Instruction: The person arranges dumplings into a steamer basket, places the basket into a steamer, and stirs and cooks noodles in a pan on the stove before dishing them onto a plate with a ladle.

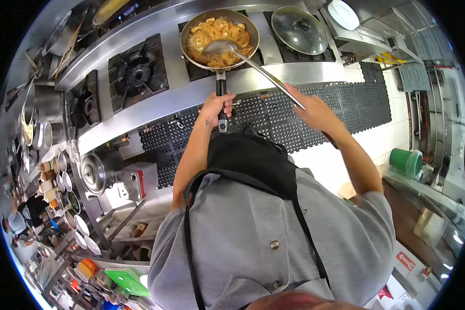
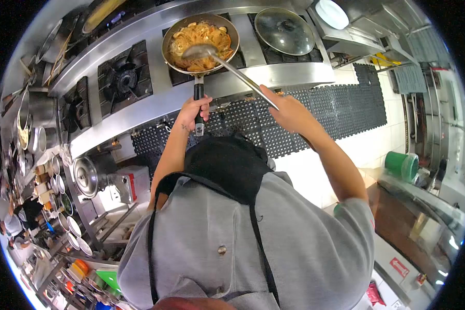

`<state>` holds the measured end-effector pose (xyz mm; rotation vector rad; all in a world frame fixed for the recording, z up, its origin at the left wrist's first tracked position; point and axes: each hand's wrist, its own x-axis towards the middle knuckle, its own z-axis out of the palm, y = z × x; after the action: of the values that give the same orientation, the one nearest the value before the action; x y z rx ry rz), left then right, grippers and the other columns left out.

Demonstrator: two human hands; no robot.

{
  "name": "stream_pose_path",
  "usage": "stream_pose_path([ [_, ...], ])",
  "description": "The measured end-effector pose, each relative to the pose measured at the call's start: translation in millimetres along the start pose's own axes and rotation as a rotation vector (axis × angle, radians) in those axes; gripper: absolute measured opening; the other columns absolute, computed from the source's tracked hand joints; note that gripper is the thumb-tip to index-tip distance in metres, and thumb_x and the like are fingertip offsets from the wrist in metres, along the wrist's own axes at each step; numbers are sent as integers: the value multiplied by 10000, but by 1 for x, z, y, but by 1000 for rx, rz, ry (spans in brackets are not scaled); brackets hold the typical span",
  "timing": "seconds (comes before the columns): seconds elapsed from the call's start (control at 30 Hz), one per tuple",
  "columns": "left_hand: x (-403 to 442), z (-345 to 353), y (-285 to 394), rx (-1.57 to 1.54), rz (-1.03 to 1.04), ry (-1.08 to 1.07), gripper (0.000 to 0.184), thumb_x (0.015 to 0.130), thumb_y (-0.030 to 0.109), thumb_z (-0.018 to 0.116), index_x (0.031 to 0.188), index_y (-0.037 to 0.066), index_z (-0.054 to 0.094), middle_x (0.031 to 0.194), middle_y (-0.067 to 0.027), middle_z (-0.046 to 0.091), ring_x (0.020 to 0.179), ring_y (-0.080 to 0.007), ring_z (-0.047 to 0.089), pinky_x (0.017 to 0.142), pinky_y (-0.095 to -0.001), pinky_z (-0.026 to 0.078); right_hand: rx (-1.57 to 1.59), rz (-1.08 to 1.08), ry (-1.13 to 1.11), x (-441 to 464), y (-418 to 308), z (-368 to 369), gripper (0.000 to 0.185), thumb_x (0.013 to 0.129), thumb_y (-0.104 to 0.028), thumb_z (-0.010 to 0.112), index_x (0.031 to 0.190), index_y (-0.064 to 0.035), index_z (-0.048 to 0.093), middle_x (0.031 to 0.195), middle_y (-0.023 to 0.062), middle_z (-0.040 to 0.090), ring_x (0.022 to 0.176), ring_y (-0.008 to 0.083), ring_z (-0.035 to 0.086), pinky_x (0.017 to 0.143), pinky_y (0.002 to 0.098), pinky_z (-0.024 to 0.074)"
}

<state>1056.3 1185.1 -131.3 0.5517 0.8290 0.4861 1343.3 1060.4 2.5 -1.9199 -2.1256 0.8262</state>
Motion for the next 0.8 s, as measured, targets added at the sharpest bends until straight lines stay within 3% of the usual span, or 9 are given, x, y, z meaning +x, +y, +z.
stream_pose_path([
  [0.1,1,2,0,-13,-8,12,236,913,88,667,1014,89,454,633,28,471,457,-87,441,419,-280,403,-74,141,148,33,-14,24,769,878,-96,568,1562,-178,227,867,316,653,827,479,643,810,545,503],
  [0.2,5,-3,-6,18,-1,-13,213,917,101,668,984,100,466,627,32,473,461,-87,445,418,-270,402,-25,113,107,59,-18,46,790,874,-112,566,1568,-180,196,844,330,641,821,479,645,794,556,501],
  [0.37,-3,3,1,12,-6,46,190,904,79,666,946,70,480,627,14,491,468,-96,462,432,-276,425,105,22,46,7,5,26,738,873,-114,538,1552,-168,252,834,341,638,817,491,650,775,555,507],
  [0.43,-8,7,2,6,-22,56,225,915,101,681,980,100,465,634,23,482,463,-90,450,421,-266,399,51,208,29,18,11,19,719,901,-131,574,1550,-240,284,941,332,644,891,500,631,818,539,485],
  [0.5,1,2,-1,28,-40,19,224,914,100,682,976,90,468,633,20,482,462,-95,450,421,-269,399,34,90,171,44,13,47,748,868,-91,567,1548,-169,265,846,360,627,842,510,639,796,552,493],
  [0.57,1,3,0,36,-48,38,221,913,101,682,973,84,470,630,19,483,460,-100,450,428,-279,400,127,77,63,55,-8,60,746,864,-83,571,1544,-159,273,875,365,627,870,506,637,811,544,491],
  [0.7,1,1,0,72,-18,47,213,918,108,677,969,83,471,626,22,480,467,-94,456,428,-273,398,123,-160,210,4,37,46,731,866,-116,606,1534,-157,311,1006,311,656,932,480,643,861,523,495],
  [0.73,-1,2,1,66,-7,34,191,915,94,670,923,65,481,627,13,497,474,-94,466,425,-275,421,154,57,107,6,40,38,730,867,-138,618,1532,-157,317,1071,290,660,981,466,642,898,507,491],
  [0.8,-2,-2,-2,48,-25,28,193,913,95,672,924,67,482,628,12,497,475,-96,467,426,-274,421,160,75,114,38,30,52,727,872,-139,612,1534,-156,313,1078,296,655,995,465,637,905,502,489],
])
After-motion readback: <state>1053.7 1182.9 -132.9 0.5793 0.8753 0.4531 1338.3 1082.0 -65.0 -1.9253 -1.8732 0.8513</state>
